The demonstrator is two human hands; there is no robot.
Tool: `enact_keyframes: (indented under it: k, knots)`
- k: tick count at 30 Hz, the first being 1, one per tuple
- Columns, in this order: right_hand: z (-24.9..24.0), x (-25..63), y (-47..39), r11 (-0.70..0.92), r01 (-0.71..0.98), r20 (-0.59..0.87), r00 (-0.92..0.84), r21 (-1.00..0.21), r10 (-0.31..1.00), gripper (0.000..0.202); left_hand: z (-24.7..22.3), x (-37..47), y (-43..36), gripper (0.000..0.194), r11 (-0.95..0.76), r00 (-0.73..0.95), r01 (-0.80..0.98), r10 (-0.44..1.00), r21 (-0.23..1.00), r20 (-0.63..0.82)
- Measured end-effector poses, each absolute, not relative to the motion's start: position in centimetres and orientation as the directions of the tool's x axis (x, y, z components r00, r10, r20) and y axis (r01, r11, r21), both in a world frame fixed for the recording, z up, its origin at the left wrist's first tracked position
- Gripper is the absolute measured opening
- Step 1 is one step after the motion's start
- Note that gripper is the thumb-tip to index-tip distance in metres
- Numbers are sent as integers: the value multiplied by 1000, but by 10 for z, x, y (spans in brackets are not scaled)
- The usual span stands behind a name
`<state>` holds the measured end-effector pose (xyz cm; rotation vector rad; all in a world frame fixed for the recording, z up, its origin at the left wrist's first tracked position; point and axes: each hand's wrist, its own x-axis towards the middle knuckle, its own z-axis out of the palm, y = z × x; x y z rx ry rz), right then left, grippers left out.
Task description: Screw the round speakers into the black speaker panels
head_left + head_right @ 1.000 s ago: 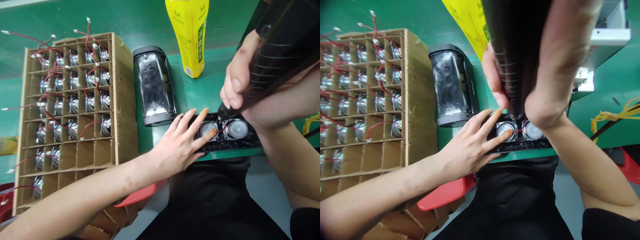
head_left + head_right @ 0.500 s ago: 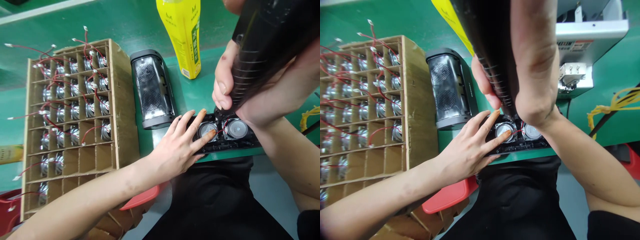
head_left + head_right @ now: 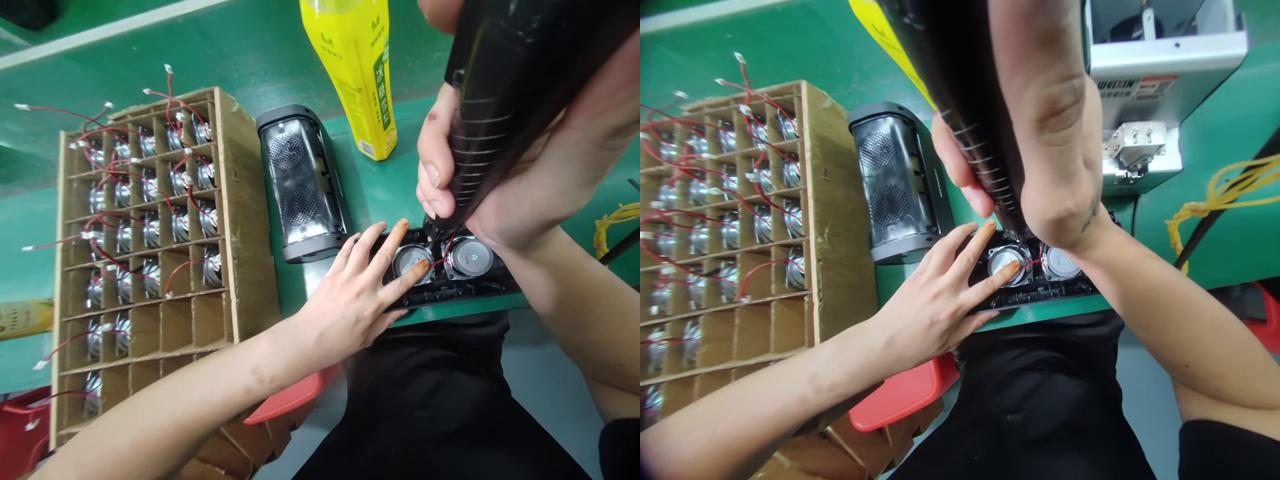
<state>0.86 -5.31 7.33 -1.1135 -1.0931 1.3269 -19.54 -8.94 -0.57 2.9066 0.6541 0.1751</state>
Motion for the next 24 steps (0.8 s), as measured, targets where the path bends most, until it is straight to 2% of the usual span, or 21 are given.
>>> enact_keyframes:
  k: [4,7,9,13,18,21,24]
  knots:
    - [70,11,-52,90,-181,95,-17,-979,995,92,-5,-195,-90,75,-886,892,428,446,181,73]
    - [63,12,-52,120,-223,129,-28,-968,991,93,-4,-195,-90,74,-883,891,434,450,180,60]
    - [60,13,-52,149,-213,162,-42,-966,986,94,-3,-194,-90,75,-885,893,430,445,178,59]
    - [57,17,-54,296,-170,315,-99,-940,944,94,-2,-195,-90,77,-883,892,434,449,178,48]
    - [57,19,-54,274,-141,291,-118,-951,950,94,-5,-196,-89,79,-886,894,428,444,178,57]
    - [56,19,-53,272,-181,294,-105,-945,950,95,-6,-196,-89,79,-889,896,425,440,171,61]
    - [55,18,-53,168,-198,186,-75,-966,980,95,-5,-196,-89,79,-892,898,422,435,161,59]
